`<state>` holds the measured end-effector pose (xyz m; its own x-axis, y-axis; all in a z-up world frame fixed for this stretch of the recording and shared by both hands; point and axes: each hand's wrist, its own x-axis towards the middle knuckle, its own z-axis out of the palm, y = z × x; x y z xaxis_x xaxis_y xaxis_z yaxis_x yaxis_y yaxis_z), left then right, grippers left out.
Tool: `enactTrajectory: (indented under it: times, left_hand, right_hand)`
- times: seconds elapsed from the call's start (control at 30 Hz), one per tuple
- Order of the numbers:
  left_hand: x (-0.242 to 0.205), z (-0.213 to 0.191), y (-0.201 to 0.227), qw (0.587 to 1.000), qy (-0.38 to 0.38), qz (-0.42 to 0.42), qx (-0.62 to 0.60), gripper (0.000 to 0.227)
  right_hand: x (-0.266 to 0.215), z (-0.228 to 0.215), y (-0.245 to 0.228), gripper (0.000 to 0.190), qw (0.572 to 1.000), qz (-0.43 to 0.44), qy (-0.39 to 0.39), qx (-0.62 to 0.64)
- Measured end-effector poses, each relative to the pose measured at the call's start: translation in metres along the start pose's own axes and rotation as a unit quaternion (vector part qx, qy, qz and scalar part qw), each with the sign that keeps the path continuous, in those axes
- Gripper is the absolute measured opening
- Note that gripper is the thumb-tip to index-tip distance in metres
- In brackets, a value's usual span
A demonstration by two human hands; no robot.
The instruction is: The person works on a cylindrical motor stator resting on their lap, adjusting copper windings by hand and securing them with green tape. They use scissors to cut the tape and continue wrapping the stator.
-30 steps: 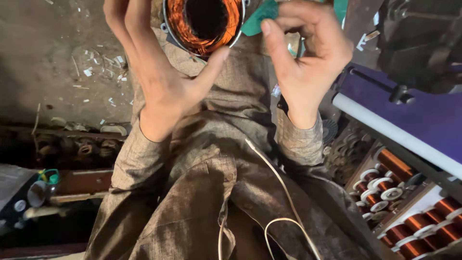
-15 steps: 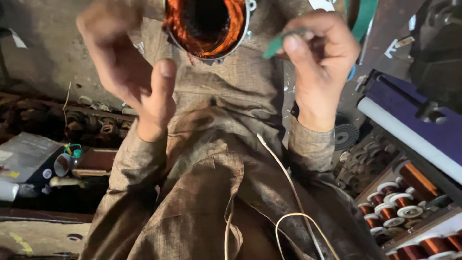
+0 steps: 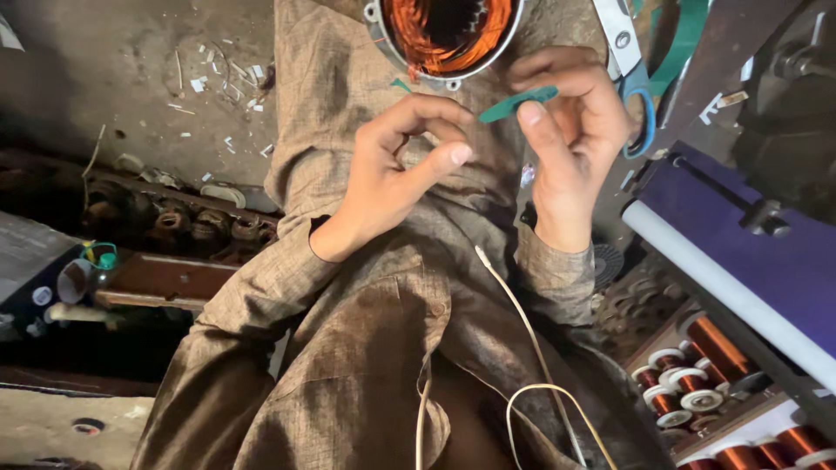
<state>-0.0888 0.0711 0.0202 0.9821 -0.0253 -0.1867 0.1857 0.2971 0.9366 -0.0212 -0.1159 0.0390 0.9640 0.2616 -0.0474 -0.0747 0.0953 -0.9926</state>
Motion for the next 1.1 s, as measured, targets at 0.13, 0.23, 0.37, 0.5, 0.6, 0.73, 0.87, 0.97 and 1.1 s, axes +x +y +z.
enactTrajectory:
  times: [0.13,0.23,0.37,0.5,0.6,0.73,0.87,0.97,1.1]
  left_hand:
    - [-0.005,-0.008,-0.002,1.000,0.019,0.016,0.015,0.016]
    - [-0.008,-0.013,-0.004,0.999,0.030,0.008,0.018,0.016]
    - [-0.004,-0.017,0.004,0.988,0.067,0.097,0.098,0.018]
    - [0.013,-0.031,0.030,0.911,0.133,0.262,0.290,0.036]
    - [0.025,-0.043,0.052,0.864,0.093,0.315,0.382,0.041]
    - [0.041,-0.049,0.059,0.837,0.076,0.359,0.407,0.029]
    - [0.046,-0.055,0.043,0.881,0.118,0.330,0.318,0.022]
    - [0.042,-0.052,0.021,0.896,0.161,0.330,0.249,0.020]
    - [0.022,-0.026,-0.004,0.941,0.153,0.226,0.198,0.016]
  right_hand:
    - [0.005,0.008,-0.010,0.021,0.998,-0.018,-0.012,-0.057]
    - [0.005,0.016,-0.013,0.022,0.995,-0.008,-0.005,-0.100]
    - [0.001,0.021,-0.013,0.022,0.991,0.019,0.020,-0.130]
    - [0.000,0.018,-0.009,0.017,0.999,0.031,-0.001,-0.030]
    - [-0.002,0.014,-0.006,0.014,0.993,0.071,0.007,0.094]
    - [-0.006,0.006,-0.001,0.012,0.989,0.073,-0.004,0.132]
    - [-0.011,-0.010,0.002,0.016,0.994,0.055,0.023,0.097]
    - [-0.015,-0.024,0.004,0.018,0.996,0.041,0.040,0.064]
    - [-0.021,-0.036,0.005,0.018,0.993,0.057,0.075,0.064]
